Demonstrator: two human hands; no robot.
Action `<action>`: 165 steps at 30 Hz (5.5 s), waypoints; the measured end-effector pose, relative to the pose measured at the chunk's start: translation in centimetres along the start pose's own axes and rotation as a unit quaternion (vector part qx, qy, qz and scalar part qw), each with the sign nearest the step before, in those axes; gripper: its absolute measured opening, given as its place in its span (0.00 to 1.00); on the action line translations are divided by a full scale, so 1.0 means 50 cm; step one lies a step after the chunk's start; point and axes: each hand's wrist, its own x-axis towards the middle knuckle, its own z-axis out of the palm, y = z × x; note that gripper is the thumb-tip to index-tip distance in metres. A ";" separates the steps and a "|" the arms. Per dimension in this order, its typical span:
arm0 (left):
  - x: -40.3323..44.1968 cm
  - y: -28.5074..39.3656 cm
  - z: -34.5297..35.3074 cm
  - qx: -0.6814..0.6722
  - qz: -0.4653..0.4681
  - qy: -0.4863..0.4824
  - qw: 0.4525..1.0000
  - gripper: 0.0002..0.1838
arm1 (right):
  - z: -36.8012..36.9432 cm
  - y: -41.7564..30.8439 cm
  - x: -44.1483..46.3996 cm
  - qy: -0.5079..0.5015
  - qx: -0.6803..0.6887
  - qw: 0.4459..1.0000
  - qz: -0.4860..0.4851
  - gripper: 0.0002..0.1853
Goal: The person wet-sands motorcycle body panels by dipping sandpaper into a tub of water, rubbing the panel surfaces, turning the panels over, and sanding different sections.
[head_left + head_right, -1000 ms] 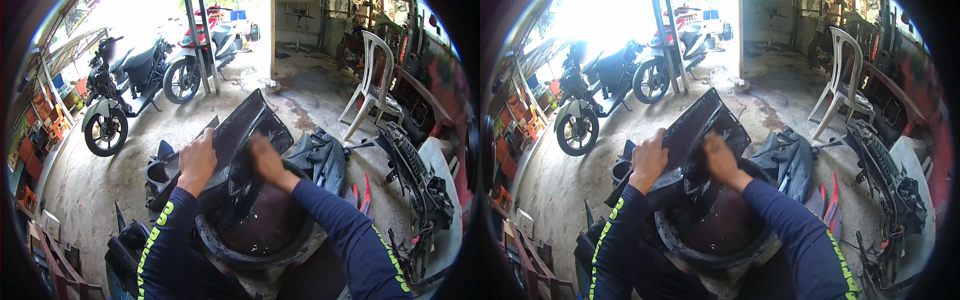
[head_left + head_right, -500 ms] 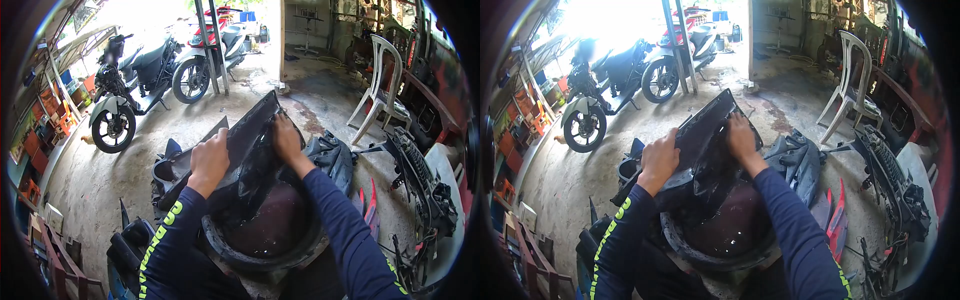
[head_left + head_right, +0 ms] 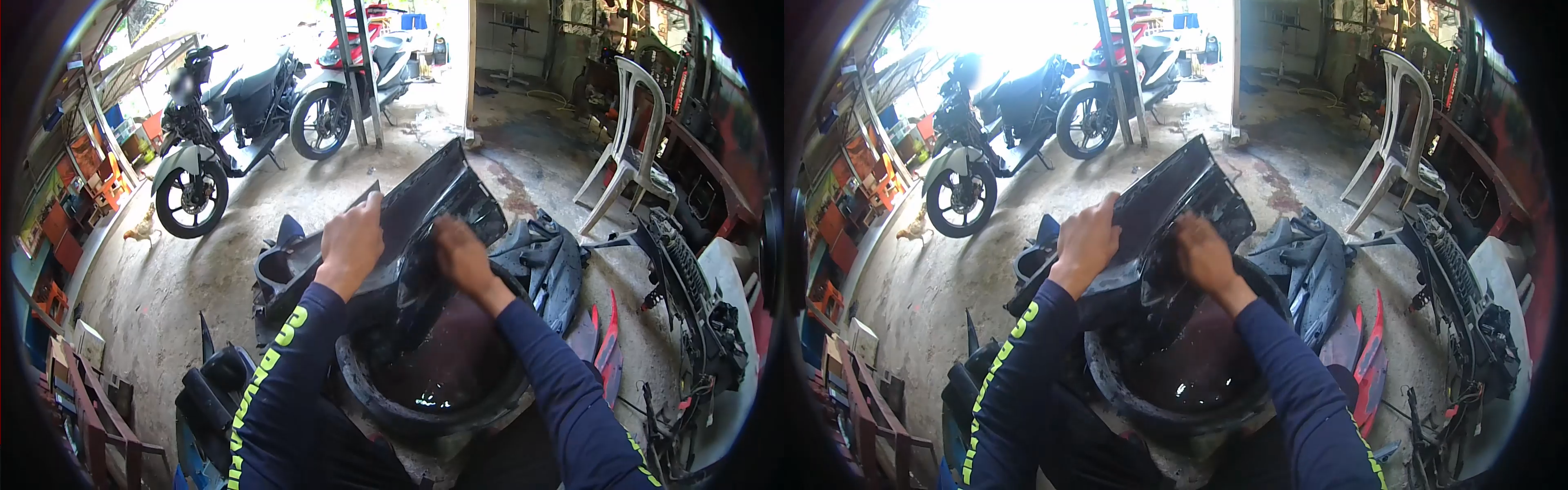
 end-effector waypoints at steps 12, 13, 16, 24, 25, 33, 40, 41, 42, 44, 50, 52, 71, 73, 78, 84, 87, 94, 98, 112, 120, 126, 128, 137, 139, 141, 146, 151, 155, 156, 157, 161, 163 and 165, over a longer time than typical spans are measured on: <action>-0.005 0.002 -0.006 0.013 0.005 0.015 1.000 0.20 | 0.045 -0.065 -0.062 -0.099 -0.101 0.958 -0.250 0.20; -0.005 0.002 -0.005 0.004 0.003 0.011 1.000 0.20 | 0.042 -0.040 -0.042 -0.065 -0.092 0.960 -0.257 0.20; 0.003 -0.001 0.006 0.000 -0.001 0.005 1.000 0.23 | 0.014 -0.010 0.002 0.000 -0.125 0.991 -0.045 0.22; 0.012 -0.018 0.016 -0.001 0.000 -0.008 1.000 0.29 | 0.029 -0.034 -0.023 0.011 -0.145 0.987 -0.074 0.25; 0.012 -0.020 0.015 -0.001 -0.002 -0.009 1.000 0.29 | 0.031 -0.034 -0.024 0.010 -0.144 0.987 -0.075 0.25; 0.006 -0.039 0.050 0.068 0.046 0.066 0.994 0.37 | 0.037 -0.036 -0.035 0.034 -0.070 0.995 -0.069 0.24; -0.034 -0.080 0.152 0.146 0.007 0.132 0.980 0.34 | 0.025 -0.044 -0.132 -0.065 -0.010 0.995 -0.076 0.19; -0.035 -0.106 0.176 0.131 -0.011 0.102 0.986 0.37 | 0.030 -0.044 -0.163 -0.085 0.001 0.995 -0.057 0.17; -0.041 -0.122 0.182 0.130 -0.011 0.098 0.987 0.37 | 0.041 -0.038 -0.196 -0.138 0.028 0.990 -0.010 0.16; -0.054 -0.148 0.190 0.051 -0.032 0.047 0.997 0.40 | 0.056 -0.034 -0.259 -0.211 0.054 0.973 0.078 0.14; -0.061 -0.155 0.208 0.076 -0.028 0.020 0.997 0.43 | 0.086 0.031 -0.362 -0.190 0.031 0.887 0.419 0.16; -0.075 -0.130 0.219 0.094 -0.026 0.012 0.995 0.43 | 0.091 0.085 -0.381 -0.254 0.016 0.789 0.559 0.16; -0.220 0.014 0.309 -0.078 0.084 -0.161 0.980 0.56 | 0.120 0.156 -0.455 -0.199 0.115 0.683 0.694 0.22; -0.215 0.018 0.311 -0.073 0.083 -0.161 0.981 0.57 | 0.184 0.209 -0.512 -0.182 0.030 0.738 0.650 0.25; -0.216 0.023 0.322 -0.069 0.067 -0.174 0.980 0.60 | 0.192 0.318 -0.526 -0.025 0.549 0.447 0.705 0.07; -0.190 0.035 0.319 -0.045 0.063 -0.189 0.979 0.67 | -0.006 0.094 -0.086 -0.104 0.500 0.710 0.485 0.20; -0.154 0.040 0.325 -0.023 0.074 -0.204 0.976 0.75 | 0.034 0.024 0.043 -0.183 0.213 0.919 0.277 0.21; -0.139 -0.003 0.331 -0.081 0.051 -0.181 0.979 0.75 | 0.070 -0.051 0.137 -0.143 0.144 0.970 0.132 0.24; -0.168 0.005 0.377 -0.067 0.029 -0.098 0.992 0.55 | 0.090 0.007 0.067 -0.104 0.078 0.985 0.113 0.23; -0.337 0.019 0.277 -0.181 -0.264 0.008 0.947 0.50 | 0.139 -0.016 -0.173 -0.193 0.014 0.980 -0.043 0.24; -0.377 -0.030 0.349 -0.535 -0.482 0.049 0.693 0.41 | 0.128 -0.033 -0.238 -0.224 0.037 0.974 0.002 0.24; -0.294 0.004 0.318 -0.364 -0.555 0.087 0.743 0.37 | 0.092 -0.047 -0.207 -0.221 0.063 0.973 -0.010 0.23; -0.281 -0.017 0.300 -0.361 -0.511 0.017 0.780 0.38 | 0.052 -0.061 -0.182 -0.284 0.079 0.955 -0.006 0.22; -0.227 -0.082 0.209 -0.560 -0.361 -0.171 0.726 0.25 | -0.091 -0.082 -0.070 -0.073 -0.012 0.994 -0.075 0.25; -0.247 -0.077 0.213 -0.540 -0.364 -0.184 0.736 0.26 | -0.092 -0.081 -0.070 -0.026 0.019 0.999 -0.033 0.23; -0.293 -0.054 0.227 -0.524 -0.371 -0.157 0.751 0.31 | -0.091 -0.082 -0.076 -0.004 0.017 1.000 -0.012 0.21; -0.366 -0.024 0.237 -0.469 -0.385 -0.190 0.772 0.32 | -0.038 -0.084 -0.160 -0.054 0.013 0.998 0.023 0.18; -0.384 -0.009 0.236 -0.469 -0.353 -0.225 0.778 0.37 | 0.012 -0.103 -0.227 -0.143 -0.003 0.989 -0.033 0.19; -0.380 0.011 0.205 -0.407 -0.344 -0.276 0.800 0.40 | 0.013 -0.056 -0.203 -0.124 -0.105 0.986 0.041 0.20; -0.395 0.005 0.237 -0.382 -0.331 -0.263 0.822 0.40 | 0.018 -0.066 -0.198 -0.127 -0.112 0.984 0.051 0.20; -0.397 0.006 0.242 -0.355 -0.317 -0.249 0.843 0.40 | 0.020 -0.091 -0.197 -0.161 -0.090 0.983 0.015 0.20; -0.382 0.008 0.205 -0.272 -0.263 -0.310 0.872 0.42 | 0.035 -0.110 -0.198 -0.185 -0.109 0.977 -0.012 0.20; -0.377 0.016 0.198 -0.261 -0.279 -0.298 0.875 0.43 | 0.004 -0.048 -0.161 -0.154 -0.188 0.967 0.078 0.19; -0.376 0.018 0.208 -0.258 -0.282 -0.289 0.878 0.43 | 0.001 -0.062 -0.154 -0.174 -0.197 0.962 0.077 0.17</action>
